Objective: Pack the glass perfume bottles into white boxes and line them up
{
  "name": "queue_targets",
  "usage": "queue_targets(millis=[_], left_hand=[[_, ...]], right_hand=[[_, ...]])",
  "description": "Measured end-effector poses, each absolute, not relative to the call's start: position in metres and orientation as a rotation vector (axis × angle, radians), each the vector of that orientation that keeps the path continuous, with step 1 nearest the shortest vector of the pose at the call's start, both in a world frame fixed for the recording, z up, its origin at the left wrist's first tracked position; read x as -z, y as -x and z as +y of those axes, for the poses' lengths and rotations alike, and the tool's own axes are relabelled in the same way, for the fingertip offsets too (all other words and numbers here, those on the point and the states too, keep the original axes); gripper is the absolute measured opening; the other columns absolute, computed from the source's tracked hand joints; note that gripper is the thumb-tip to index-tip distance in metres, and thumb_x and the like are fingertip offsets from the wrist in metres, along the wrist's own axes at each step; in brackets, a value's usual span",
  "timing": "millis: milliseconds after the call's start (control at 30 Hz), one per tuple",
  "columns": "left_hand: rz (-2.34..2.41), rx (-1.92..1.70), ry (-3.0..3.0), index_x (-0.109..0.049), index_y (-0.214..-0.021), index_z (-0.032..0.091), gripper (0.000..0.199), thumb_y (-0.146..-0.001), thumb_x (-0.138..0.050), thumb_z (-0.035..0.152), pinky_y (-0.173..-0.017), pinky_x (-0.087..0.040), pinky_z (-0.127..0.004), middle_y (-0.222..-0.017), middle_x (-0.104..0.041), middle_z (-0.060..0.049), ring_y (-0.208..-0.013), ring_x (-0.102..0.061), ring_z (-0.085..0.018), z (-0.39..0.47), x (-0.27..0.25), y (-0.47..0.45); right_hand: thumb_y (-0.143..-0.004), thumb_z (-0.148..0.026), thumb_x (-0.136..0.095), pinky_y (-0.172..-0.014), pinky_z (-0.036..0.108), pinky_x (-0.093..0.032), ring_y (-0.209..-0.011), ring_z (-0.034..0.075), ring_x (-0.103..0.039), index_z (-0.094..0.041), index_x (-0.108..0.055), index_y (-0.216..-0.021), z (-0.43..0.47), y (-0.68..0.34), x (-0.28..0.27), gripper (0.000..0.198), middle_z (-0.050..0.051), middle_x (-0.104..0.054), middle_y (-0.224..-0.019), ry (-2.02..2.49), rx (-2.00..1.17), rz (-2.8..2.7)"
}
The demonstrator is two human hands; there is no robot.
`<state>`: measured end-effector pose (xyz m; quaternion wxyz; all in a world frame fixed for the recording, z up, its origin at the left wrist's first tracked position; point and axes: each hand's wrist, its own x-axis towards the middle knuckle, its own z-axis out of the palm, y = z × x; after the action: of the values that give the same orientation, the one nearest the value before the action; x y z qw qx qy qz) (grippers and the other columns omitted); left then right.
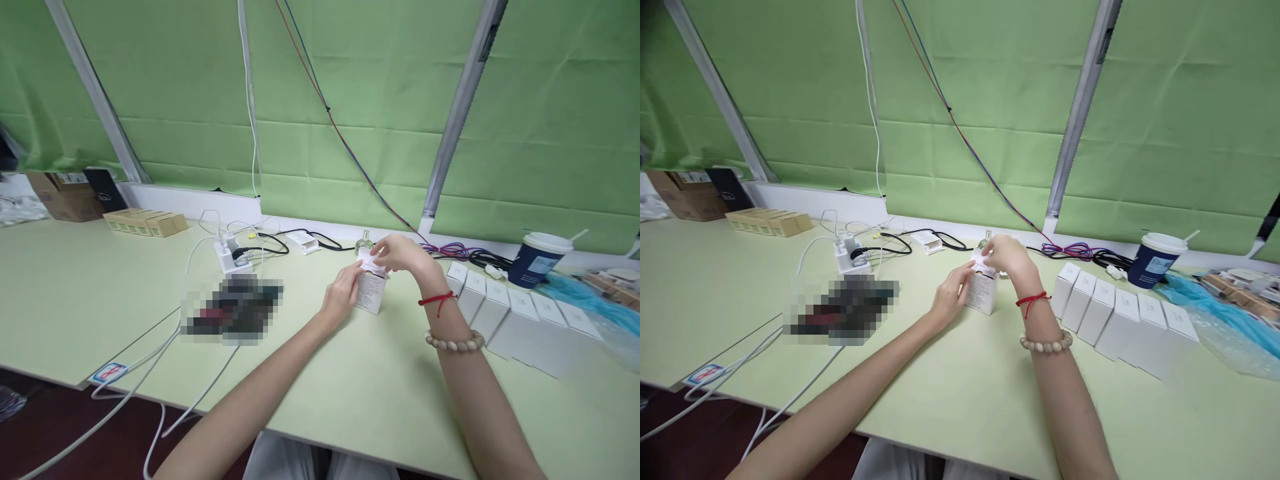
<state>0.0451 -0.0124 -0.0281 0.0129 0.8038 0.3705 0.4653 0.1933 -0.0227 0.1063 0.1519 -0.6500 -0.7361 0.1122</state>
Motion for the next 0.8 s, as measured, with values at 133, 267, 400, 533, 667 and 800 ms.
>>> queue_targets(millis=[133, 267, 400, 533, 667, 800], left_hand=[[1.136, -1.469, -2.529, -0.048, -0.114, 0.021, 0.031, -0.088, -0.031, 0.015, -0.087, -0.046, -0.028, -0.131, -0.049, -0.005, -0.118, -0.046, -0.014, -0.012, 0.030, -0.045], [1.182, -1.438, -2.536, -0.047, -0.115, 0.021, 0.033, -0.086, -0.031, 0.014, -0.085, -0.047, -0.028, -0.135, -0.044, -0.006, -0.120, -0.044, -0.015, -0.015, 0.029, -0.046], [1.182, -1.448, -2.524, -0.047, -0.113, 0.020, 0.031, -0.086, -0.032, 0.015, -0.085, -0.047, -0.028, -0.135, -0.045, -0.006, -0.119, -0.045, -0.016, -0.018, 0.026, -0.048], [1.194, -1.452, -2.513, -0.044, -0.116, 0.020, 0.033, -0.085, -0.035, 0.016, -0.085, -0.047, -0.030, -0.128, -0.050, -0.007, -0.115, -0.048, -0.016, -0.019, 0.024, -0.050], [1.212, -1.440, -2.496, -0.044, -0.116, 0.021, 0.033, -0.085, -0.035, 0.017, -0.080, -0.048, -0.027, -0.122, -0.050, -0.006, -0.110, -0.050, -0.016, -0.019, 0.021, -0.053], [1.323, -1.393, -2.440, -0.048, -0.112, 0.024, 0.030, -0.085, -0.034, 0.021, -0.063, -0.047, -0.022, -0.117, -0.046, -0.005, -0.094, -0.055, -0.014, -0.019, 0.018, -0.056]], right_hand=[[-0.069, -0.016, -0.061, -0.062, 0.019, -0.043, -0.068, 0.010, -0.063, -0.023, -0.070, -0.085, -0.026, -0.197, -0.112, 0.020, -0.001, -0.070, -0.082, 1.788, -0.197, -1.999], [-0.072, -0.022, -0.060, -0.066, 0.021, -0.044, -0.081, 0.014, -0.063, -0.023, -0.071, -0.084, -0.023, -0.203, -0.111, 0.016, 0.001, -0.070, -0.090, 1.765, -0.070, -1.822], [-0.072, -0.028, -0.062, -0.061, 0.021, -0.047, -0.073, 0.015, -0.064, -0.018, -0.071, -0.086, -0.012, -0.211, -0.103, 0.019, 0.005, -0.070, -0.083, 1.820, -0.303, -1.843], [-0.071, -0.034, -0.065, -0.055, 0.019, -0.049, -0.066, 0.014, -0.064, -0.014, -0.069, -0.080, -0.006, -0.217, -0.099, 0.023, 0.007, -0.069, -0.081, 1.775, -0.676, -1.935], [-0.071, -0.041, -0.066, -0.056, 0.021, -0.052, -0.067, 0.015, -0.065, -0.014, -0.069, -0.081, -0.008, -0.219, -0.101, 0.029, 0.007, -0.069, -0.083, 1.745, -0.870, -2.030], [-0.070, -0.042, -0.066, -0.058, 0.021, -0.053, -0.073, 0.016, -0.065, -0.017, -0.070, -0.091, -0.009, -0.218, -0.103, 0.033, 0.007, -0.069, -0.088, 1.737, -0.910, -2.127]])
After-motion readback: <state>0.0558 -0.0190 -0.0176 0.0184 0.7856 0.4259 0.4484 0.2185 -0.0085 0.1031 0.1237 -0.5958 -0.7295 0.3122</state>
